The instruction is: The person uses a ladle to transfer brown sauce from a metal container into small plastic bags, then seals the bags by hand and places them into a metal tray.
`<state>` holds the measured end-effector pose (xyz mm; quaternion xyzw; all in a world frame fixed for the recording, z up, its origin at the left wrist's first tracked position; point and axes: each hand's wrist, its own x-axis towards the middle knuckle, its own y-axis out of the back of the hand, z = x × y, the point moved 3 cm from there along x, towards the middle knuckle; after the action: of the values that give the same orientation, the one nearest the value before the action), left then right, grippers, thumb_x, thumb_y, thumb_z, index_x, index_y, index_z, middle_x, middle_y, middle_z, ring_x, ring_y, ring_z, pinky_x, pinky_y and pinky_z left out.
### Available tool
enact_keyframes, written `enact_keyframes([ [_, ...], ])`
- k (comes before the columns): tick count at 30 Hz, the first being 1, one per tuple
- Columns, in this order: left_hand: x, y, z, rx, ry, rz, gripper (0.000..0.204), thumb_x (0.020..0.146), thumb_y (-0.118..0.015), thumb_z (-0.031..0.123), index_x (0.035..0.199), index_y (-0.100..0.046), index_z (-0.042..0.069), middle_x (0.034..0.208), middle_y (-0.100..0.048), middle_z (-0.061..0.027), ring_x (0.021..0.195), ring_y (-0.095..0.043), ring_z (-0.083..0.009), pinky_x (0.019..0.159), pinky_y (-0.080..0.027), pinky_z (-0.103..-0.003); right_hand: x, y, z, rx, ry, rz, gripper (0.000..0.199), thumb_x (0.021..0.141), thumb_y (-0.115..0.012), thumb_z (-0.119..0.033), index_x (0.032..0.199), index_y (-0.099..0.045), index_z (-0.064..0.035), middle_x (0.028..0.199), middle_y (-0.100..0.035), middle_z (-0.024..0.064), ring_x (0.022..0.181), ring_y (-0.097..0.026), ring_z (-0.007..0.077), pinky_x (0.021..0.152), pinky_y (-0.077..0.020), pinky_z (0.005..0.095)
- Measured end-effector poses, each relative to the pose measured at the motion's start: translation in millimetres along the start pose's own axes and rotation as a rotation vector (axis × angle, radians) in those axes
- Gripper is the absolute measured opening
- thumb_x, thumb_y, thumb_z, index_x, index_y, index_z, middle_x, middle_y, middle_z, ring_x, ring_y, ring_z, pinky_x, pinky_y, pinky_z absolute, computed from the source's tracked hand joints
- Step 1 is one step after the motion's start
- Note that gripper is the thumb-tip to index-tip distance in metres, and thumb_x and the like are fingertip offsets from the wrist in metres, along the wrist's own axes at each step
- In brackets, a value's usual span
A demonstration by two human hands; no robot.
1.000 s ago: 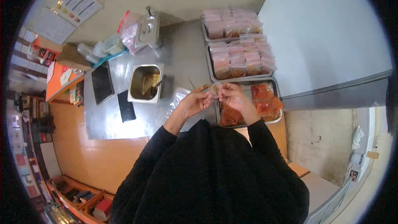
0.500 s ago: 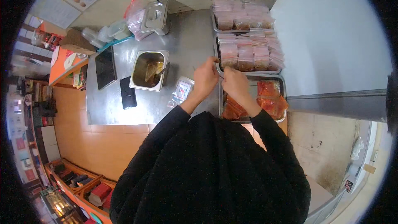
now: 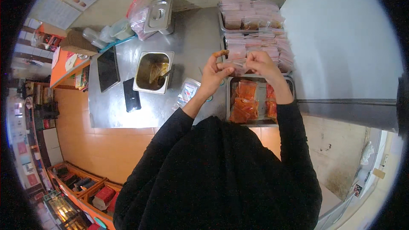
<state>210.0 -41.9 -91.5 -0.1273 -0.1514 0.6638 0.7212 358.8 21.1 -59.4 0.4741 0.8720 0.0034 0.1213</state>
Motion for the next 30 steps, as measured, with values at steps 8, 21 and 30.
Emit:
enact_keyframes([
  [8, -3.3, -6.8, 16.3, 0.167, -0.087, 0.053, 0.047, 0.077, -0.052, -0.002, 0.118, -0.03, 0.005, 0.081, -0.06, -0.0099, 0.074, -0.057, -0.0119, 0.067, -0.045, -0.023, -14.1, -32.9, -39.0, -0.61, 0.734, 0.27, 0.028, 0.067, -0.065, -0.024, 0.081, -0.057, -0.0026, 0.074, -0.053, 0.0057, 0.068, -0.051, 0.016, 0.062, -0.0402, 0.029],
  [21, -11.7, -0.9, 31.9, 0.0, -0.191, 0.178, 0.048, 0.076, -0.05, -0.005, 0.119, -0.028, 0.001, 0.085, -0.059, -0.0139, 0.08, -0.056, -0.0151, 0.072, -0.045, -0.025, -22.0, -17.6, -28.4, -0.293, 0.453, 0.304, 0.015, 0.067, -0.065, -0.014, 0.071, -0.059, -0.0011, 0.064, -0.057, 0.0056, 0.058, -0.052, 0.0126, 0.056, -0.0406, 0.0248],
  [30, -14.6, -2.4, 54.1, -0.083, -0.287, 0.242, 0.055, 0.07, -0.056, -0.008, 0.116, -0.029, 0.004, 0.093, -0.056, -0.0188, 0.082, -0.057, -0.0193, 0.072, -0.046, -0.028, -23.5, -19.1, -41.3, -0.363, 0.513, 0.259, 0.014, 0.068, -0.065, -0.013, 0.068, -0.058, -0.0012, 0.065, -0.057, 0.0056, 0.06, -0.052, 0.0138, 0.058, -0.0399, 0.0257],
])
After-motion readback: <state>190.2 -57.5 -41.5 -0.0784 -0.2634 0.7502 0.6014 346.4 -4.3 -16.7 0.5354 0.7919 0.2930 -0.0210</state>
